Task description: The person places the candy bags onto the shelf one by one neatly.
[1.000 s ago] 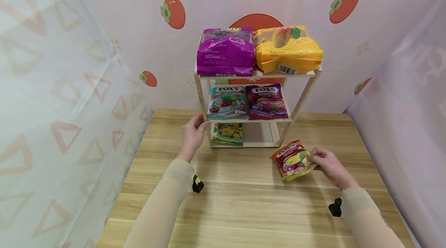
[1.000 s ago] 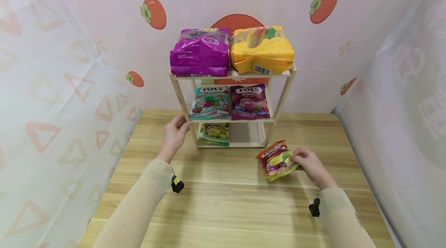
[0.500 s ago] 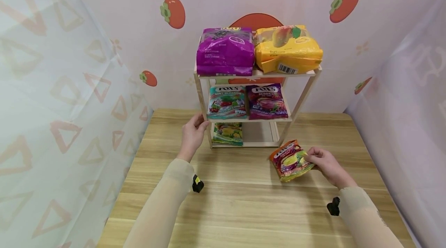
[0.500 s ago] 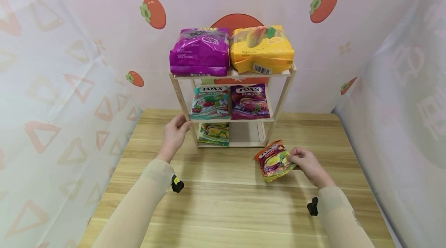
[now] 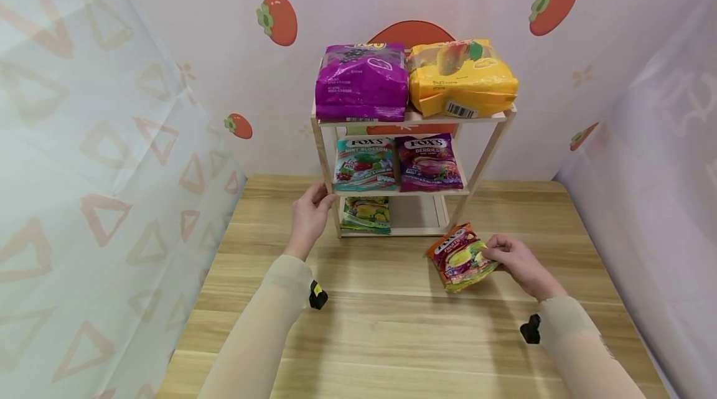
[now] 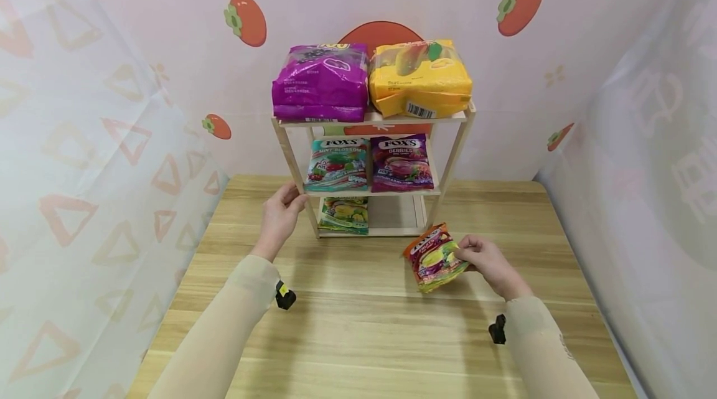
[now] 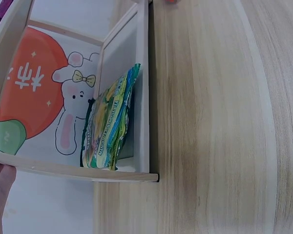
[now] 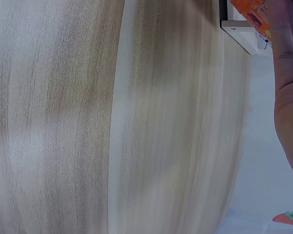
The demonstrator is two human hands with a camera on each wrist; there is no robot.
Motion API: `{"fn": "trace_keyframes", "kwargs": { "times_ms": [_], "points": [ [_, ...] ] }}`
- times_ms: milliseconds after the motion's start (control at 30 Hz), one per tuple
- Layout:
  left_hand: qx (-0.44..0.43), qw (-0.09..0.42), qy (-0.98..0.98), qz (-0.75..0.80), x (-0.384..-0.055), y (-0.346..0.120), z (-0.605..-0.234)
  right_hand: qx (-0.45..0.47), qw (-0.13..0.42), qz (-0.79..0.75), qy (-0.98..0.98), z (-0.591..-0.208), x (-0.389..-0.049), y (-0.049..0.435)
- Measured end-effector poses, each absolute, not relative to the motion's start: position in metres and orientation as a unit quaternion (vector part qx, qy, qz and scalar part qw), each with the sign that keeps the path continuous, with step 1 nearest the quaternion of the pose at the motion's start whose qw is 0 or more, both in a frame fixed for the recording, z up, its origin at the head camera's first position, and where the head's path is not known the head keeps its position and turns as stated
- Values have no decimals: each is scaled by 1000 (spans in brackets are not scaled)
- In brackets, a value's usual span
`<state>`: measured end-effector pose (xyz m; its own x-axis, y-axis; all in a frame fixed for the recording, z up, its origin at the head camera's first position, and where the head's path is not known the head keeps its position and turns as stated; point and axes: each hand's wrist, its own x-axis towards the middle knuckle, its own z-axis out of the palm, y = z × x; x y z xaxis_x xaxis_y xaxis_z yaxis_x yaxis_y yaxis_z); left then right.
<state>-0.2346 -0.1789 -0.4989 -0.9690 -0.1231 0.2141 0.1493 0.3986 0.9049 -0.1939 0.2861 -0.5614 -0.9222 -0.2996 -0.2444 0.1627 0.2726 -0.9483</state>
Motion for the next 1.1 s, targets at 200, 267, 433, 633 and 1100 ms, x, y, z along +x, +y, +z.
{"fn": "trace_keyframes", "kwargs": {
  "times_ms": [200,267,433,633,1100],
  "points": [
    [-6,123,-827,-548,-234,-179,-498,-47,195,-601,773,-561,-194,282],
    [-5,125,-827,-549,-235,-179,-498,-47,195,-601,774,-562,-194,282],
    [-5,129,-830,-543,-236,-178,-499,-48,195,-599,776,-562,-193,281],
    [-3,130,-829,-544,-235,-178,-500,-54,197,-602,772,-563,-193,279],
    [-3,126,-832,-541,-234,-178,-499,-67,199,-610,764,-564,-194,274]
  ]
}}
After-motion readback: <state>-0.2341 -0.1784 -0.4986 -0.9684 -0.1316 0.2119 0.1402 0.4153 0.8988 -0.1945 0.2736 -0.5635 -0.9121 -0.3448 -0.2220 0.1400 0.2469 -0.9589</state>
